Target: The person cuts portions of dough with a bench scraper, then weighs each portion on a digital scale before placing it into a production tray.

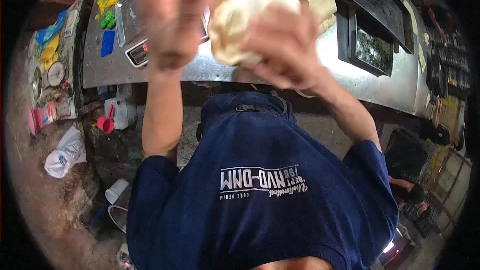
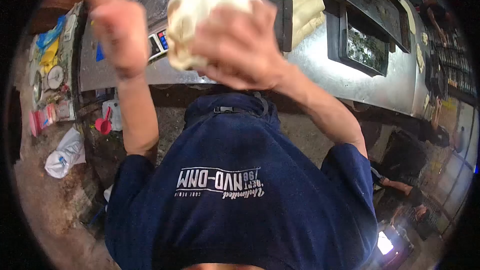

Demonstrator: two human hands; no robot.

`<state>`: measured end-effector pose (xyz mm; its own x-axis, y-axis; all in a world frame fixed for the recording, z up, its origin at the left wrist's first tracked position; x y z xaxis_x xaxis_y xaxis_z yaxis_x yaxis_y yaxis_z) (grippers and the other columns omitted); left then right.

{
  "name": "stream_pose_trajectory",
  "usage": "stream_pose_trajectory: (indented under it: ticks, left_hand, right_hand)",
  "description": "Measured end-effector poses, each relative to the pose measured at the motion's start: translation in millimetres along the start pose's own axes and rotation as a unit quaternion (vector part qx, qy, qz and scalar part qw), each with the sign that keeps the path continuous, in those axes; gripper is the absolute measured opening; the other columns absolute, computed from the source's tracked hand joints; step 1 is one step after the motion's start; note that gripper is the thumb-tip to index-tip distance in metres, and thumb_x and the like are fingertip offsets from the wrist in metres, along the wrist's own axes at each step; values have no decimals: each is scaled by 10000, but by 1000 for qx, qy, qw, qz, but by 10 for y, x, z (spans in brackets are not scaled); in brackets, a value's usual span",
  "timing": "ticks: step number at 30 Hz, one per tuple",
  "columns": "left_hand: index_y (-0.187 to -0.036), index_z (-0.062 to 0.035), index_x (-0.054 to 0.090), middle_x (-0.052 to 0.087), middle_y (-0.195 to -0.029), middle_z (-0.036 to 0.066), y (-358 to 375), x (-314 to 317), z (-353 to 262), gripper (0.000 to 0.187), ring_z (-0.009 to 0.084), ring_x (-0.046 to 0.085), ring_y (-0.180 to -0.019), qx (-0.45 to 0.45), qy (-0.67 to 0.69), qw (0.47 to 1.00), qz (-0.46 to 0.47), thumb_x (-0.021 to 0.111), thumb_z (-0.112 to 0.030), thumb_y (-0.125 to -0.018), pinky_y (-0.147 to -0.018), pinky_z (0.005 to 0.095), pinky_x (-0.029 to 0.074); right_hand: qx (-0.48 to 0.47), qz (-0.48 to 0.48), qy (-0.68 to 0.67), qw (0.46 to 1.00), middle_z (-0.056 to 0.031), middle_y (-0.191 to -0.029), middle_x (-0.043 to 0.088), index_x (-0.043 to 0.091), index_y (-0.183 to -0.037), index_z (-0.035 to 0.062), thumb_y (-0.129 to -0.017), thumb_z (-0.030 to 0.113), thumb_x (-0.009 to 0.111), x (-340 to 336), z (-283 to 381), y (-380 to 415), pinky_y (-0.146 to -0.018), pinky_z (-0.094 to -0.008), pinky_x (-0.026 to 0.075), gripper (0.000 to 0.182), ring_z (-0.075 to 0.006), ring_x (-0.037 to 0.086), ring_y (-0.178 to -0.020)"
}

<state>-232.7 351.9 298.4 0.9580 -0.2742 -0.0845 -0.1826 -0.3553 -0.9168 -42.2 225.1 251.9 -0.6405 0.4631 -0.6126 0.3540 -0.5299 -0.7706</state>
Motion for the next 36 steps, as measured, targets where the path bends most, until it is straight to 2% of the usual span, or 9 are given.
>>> stream_pose_trajectory:
  ticks: [2, 4, 9, 15, 18, 25, 28, 31, 36]
  left_hand:
    - [-1228, -31, 614, 648, -1217, 142, 151, -146, 185, 483, 255, 602, -1138, -47, -20, 999, -9, 539, -452, -1004, -1002, 377, 445]
    - [-1090, -66, 697, 709, -1116, 90, 545, -170, 369, 202, 217, 660, -999, -174, -5, 984, 25, 623, -239, -1017, -880, 321, 497]
    - [-1090, -154, 753, 705, -1154, 43, 1793, 389, 809, 184, 254, 633, -1064, -316, -146, 921, 176, 648, -173, -939, -940, 395, 487]
    - [-1285, -168, 670, 580, -1411, 72, 2600, 1149, 637, 390, 301, 460, -1357, -231, -288, 815, 446, 642, -305, -922, -1166, 540, 271]
    - [-1327, -119, 619, 572, -1402, 94, 2694, 1161, 797, 423, 291, 425, -1388, -216, -259, 868, 363, 608, -286, -939, -1171, 550, 246]
    - [-1478, -131, 455, 487, -1467, 146, 2863, 1309, 1487, 602, 378, 466, -1318, -99, -496, 657, 560, 494, -435, -960, -1157, 620, 217]
    - [-1367, -111, 567, 585, -1356, 151, 2570, 1310, 1561, 482, 345, 503, -1286, -218, -374, 751, 498, 525, -370, -963, -1140, 573, 258]
    - [-1265, -86, 656, 668, -1243, 160, 2351, 1204, 1507, 383, 312, 557, -1230, -312, -170, 818, 451, 552, -309, -972, -1107, 504, 324]
    - [-1173, -5, 679, 714, -1090, 142, 2303, 296, 762, 322, 219, 659, -1020, -523, 40, 828, 199, 527, -261, -1050, -907, 328, 487]
  right_hand:
    - [-52, 29, 88, 994, 92, -1493, 530, 658, -1227, 260, -780, 285, 820, 551, -6, 872, -1237, -502, 176, 476, -164, 427, -1397]
    - [89, 255, -77, 960, -11, -1251, 619, 650, -1168, 184, -825, 33, 690, 711, -66, 1800, -1219, -518, 219, 377, -208, 500, -1289]
    - [383, 193, -24, 903, -117, -1091, 625, 644, -1166, 94, -847, -8, 651, 696, 78, 2578, -1021, -457, 412, 335, -299, 591, -1075]
    - [438, -77, -38, 895, -188, -1167, 615, 628, -1180, 19, -916, 25, 631, 1208, -332, 1534, -1027, -443, 420, 264, -379, 561, -1118]
    - [434, -37, -13, 900, -172, -1253, 614, 636, -1186, 30, -925, 148, 649, 1639, -457, 1321, -1032, -456, 420, 286, -373, 551, -1161]
    - [417, 83, 71, 902, -141, -1222, 665, 689, -1141, 77, -924, 349, 610, 2020, -1176, 1321, -1048, -462, 400, 357, -330, 575, -1185]
    - [457, 174, -11, 872, -210, -1192, 673, 634, -1267, 12, -1023, 426, 467, 2046, -1568, 1422, -971, -429, 482, 508, -399, 635, -1073]
    - [627, 253, -202, 709, -241, -1280, 645, 613, -1316, 0, -1039, 514, 439, 1828, -1718, 1320, -999, -430, 477, 609, -368, 622, -1175]
    - [558, 378, -153, 723, -281, -1565, 364, 318, -1541, -35, -734, 753, 724, 1642, -1507, 1494, -1161, -439, 384, 1199, -388, 405, -1430]
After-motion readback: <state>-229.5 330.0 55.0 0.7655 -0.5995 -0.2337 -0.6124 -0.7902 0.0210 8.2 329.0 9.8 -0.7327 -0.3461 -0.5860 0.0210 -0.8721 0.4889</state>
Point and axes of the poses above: each hand's wrist, its own y-axis away from the middle knuckle, its own x-axis out of the palm, z = x × y, the point moved 1 cm from there along -y, towards the middle knuckle
